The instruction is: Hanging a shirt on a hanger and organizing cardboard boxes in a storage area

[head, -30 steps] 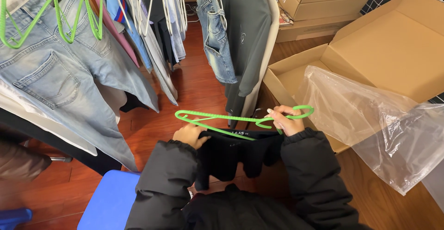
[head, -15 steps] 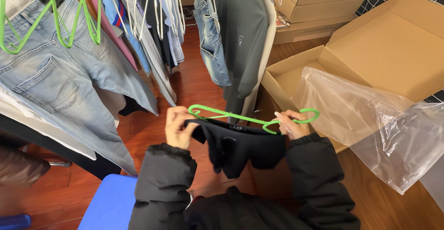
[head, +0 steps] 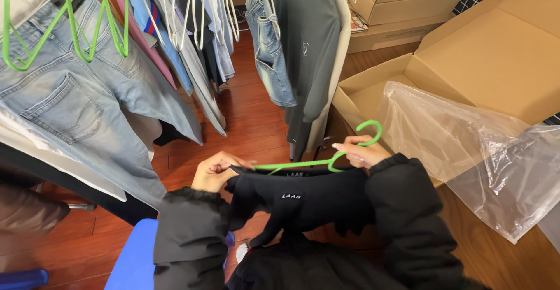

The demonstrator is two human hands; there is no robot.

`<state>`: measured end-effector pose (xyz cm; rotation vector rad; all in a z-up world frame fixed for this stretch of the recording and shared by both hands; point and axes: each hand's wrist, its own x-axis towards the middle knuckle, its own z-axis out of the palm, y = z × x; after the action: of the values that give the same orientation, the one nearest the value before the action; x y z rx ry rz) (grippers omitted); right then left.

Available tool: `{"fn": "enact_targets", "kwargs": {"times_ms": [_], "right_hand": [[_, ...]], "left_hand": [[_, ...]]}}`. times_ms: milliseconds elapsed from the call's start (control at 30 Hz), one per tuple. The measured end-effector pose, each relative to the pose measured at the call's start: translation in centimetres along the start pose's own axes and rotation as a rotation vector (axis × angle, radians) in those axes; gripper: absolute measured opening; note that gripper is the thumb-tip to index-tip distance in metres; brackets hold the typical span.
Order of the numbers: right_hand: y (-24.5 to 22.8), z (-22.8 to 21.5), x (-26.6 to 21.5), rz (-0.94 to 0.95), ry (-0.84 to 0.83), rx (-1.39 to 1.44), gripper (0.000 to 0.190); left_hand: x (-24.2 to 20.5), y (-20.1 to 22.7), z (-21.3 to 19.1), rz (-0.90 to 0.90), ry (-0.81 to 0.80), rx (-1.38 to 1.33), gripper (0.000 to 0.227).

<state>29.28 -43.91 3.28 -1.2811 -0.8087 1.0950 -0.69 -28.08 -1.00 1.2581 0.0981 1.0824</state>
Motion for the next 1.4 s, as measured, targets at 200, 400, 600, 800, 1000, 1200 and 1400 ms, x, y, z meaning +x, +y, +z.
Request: {"fn": "enact_targets", "kwargs": {"times_ms": [200, 400, 600, 800, 1000, 1200, 1400], "right_hand": [[-2.7, 4.2, 1.3, -0.081, -0.07, -0.206, 0.02], [-4.5, 5.1, 1.4, -0.265, -0.116, -0.417, 0.018], [-4.8, 4.5, 1.6, -0.268, -0.101, -0.463, 0.018], [-5.7, 4.7, 1.0, -0.242, -0.037, -0.513, 0.021], [-3.1, 5.1, 1.7, -0.32, -0.148, -0.614, 0.019], [-3.8, 5.8, 1.3, -0.345, -0.066, -0.533, 0.017], [-4.4, 5.1, 1.0, -0.273, 0.008, -0.394, 0.024]], "left_hand": [[-0.1, -1.5, -1.4, -0.12, -0.204, 0.683, 0.009], [-0.7, -0.9, -1.8, -0.449, -0.166, 1.206, 0.052], [-1.5, -2.3, -2.6, -0.515, -0.114, 0.954, 0.031], [-0.7, -3.4, -0.4, -0.207, -0.028, 0.825, 0.011], [0.9, -3.2, 2.5, -0.029, 0.093, 0.893, 0.006], [0.9, -2.7, 1.1, -0.112, -0.161, 0.924, 0.027], [-0.6, -2.8, -2.1, -0.336, -0.042, 0.969, 0.016]]}}
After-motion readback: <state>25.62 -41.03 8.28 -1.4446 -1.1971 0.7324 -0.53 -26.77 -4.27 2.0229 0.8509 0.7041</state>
